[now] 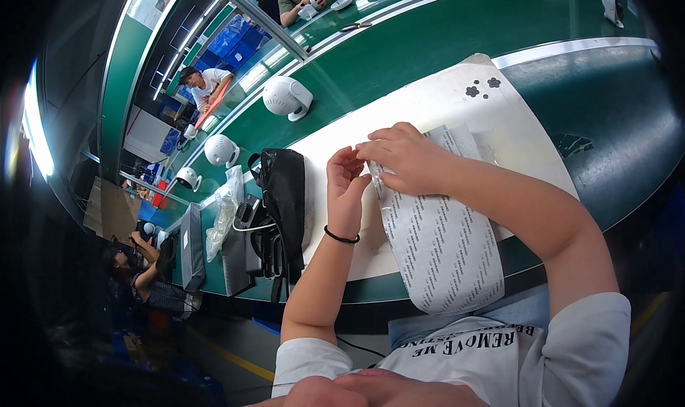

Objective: Assembling a security camera by installing internal components into the housing.

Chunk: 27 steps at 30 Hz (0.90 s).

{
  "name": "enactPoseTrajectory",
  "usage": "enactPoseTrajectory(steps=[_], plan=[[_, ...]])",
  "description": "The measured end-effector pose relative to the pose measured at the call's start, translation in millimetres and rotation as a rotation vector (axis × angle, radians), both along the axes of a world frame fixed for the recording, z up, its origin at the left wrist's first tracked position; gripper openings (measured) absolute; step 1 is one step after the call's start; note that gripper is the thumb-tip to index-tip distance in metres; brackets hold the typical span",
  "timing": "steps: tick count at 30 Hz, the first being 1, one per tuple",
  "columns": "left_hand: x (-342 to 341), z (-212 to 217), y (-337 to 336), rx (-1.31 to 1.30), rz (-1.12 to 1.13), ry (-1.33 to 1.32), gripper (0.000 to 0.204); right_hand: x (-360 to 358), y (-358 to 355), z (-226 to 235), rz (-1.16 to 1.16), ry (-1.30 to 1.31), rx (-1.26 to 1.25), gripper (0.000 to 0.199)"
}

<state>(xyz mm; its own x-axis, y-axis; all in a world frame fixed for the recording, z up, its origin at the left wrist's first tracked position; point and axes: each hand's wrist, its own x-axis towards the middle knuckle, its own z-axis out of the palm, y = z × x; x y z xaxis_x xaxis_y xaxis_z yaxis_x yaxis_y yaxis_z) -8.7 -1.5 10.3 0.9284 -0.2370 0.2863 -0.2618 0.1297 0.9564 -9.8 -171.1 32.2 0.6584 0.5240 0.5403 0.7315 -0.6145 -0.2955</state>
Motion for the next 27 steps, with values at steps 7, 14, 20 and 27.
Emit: enactPoseTrajectory(steps=[7,14,20,27], plan=[[1,-1,0,0.026,-0.006,-0.01,0.048,-1,-2,3,0.002,0.027,-0.007,0.043],[42,-31,10,0.129,0.195,-0.164,0.043,16,-55,28,-0.24,0.241,0.043,0.047],[139,-43,36,0.64,0.536,-0.322,0.045,-4,-106,-20,-0.194,0.868,0.629,0.053],[231,-44,32,1.029,0.661,-0.35,0.046,6,-102,-10,-0.204,0.982,0.441,0.058]])
